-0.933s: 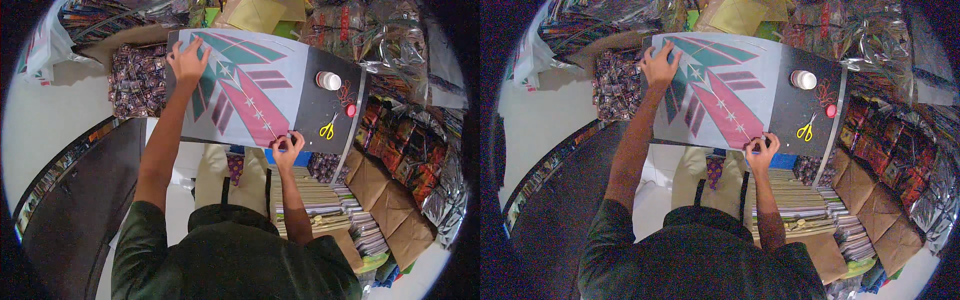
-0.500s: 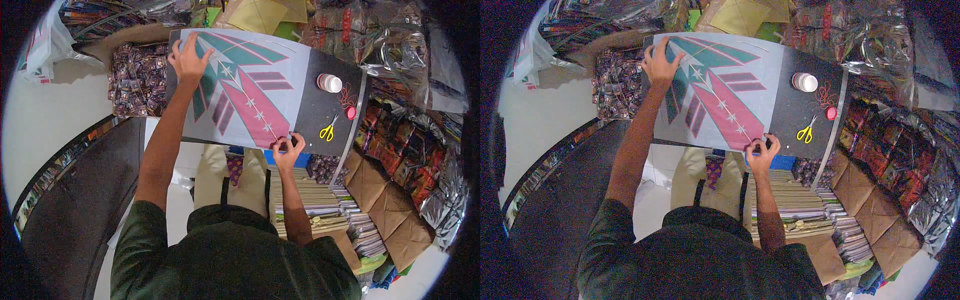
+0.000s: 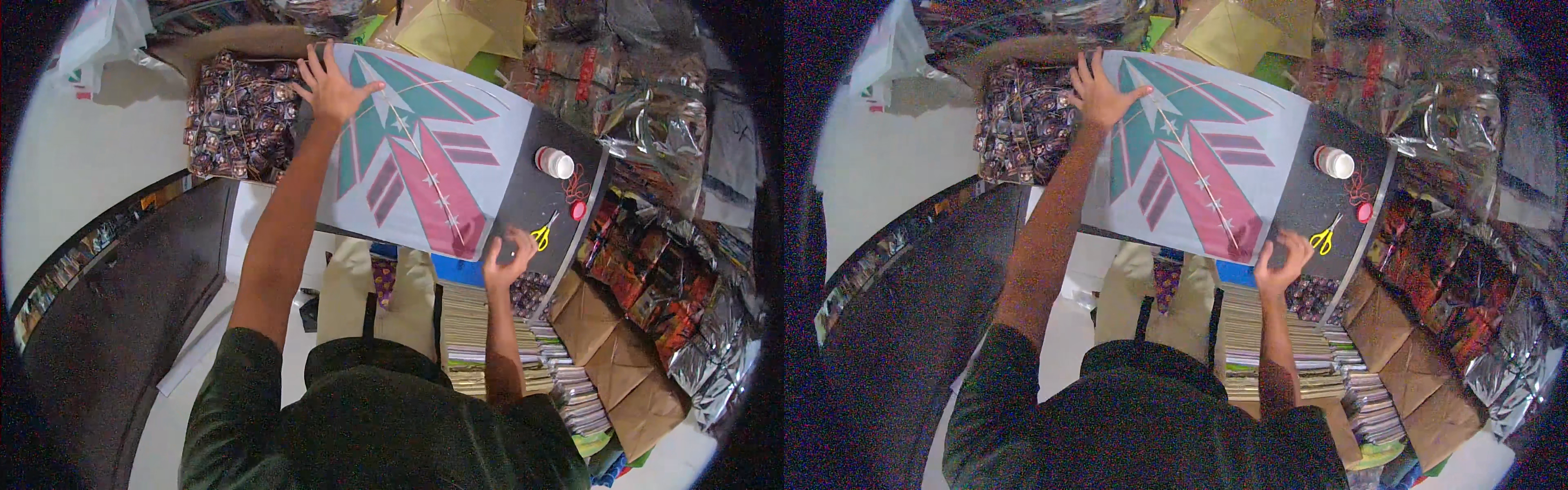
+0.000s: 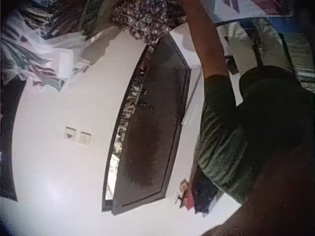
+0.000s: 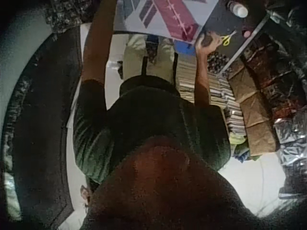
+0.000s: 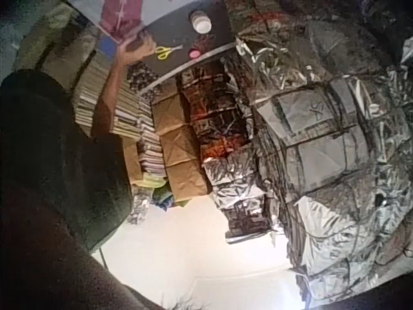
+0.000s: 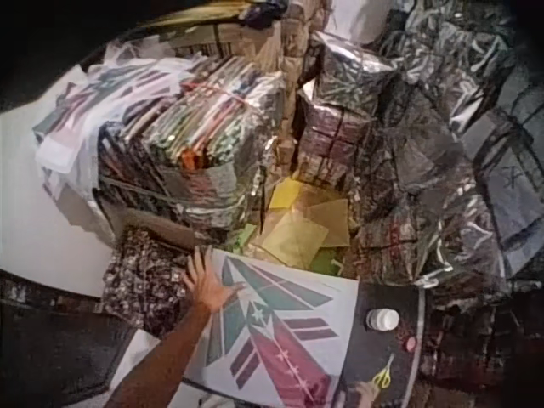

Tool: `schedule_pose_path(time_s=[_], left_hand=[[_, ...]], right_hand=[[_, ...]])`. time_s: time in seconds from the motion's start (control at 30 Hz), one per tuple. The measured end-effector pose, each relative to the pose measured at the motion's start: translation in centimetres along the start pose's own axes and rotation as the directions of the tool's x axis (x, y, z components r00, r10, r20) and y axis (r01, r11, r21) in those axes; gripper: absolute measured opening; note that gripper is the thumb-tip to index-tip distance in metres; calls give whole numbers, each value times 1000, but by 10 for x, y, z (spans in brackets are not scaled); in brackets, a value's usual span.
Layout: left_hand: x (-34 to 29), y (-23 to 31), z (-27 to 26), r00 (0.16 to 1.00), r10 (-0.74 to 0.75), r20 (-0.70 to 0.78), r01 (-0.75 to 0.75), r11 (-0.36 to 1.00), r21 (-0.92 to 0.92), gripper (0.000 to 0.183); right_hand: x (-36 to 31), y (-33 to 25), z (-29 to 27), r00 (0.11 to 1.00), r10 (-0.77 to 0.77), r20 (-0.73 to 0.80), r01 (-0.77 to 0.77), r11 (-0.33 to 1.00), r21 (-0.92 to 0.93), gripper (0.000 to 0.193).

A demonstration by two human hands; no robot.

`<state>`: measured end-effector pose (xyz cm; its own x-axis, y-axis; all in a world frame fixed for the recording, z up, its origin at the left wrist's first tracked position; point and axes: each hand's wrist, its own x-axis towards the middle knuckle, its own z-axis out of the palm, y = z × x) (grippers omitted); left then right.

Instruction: The person assembles a kite by applying glue to a white plastic rod and attaching it to the center of a patterned kite sheet. They press the rod into place and then use yellow scissors to trim the excess length of the rod from the bottom edge of the kite.

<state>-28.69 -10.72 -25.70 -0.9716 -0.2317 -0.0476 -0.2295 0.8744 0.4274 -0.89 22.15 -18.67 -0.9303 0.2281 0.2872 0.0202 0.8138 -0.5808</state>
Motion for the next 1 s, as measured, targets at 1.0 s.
schedule_pose_path(time_s=[1.0], left_hand=[[10, 3, -11, 990, -135, 51, 142, 968, -206, 137]], right_hand=[[169, -133, 201, 744, -426, 514, 556, 822, -124, 24]])
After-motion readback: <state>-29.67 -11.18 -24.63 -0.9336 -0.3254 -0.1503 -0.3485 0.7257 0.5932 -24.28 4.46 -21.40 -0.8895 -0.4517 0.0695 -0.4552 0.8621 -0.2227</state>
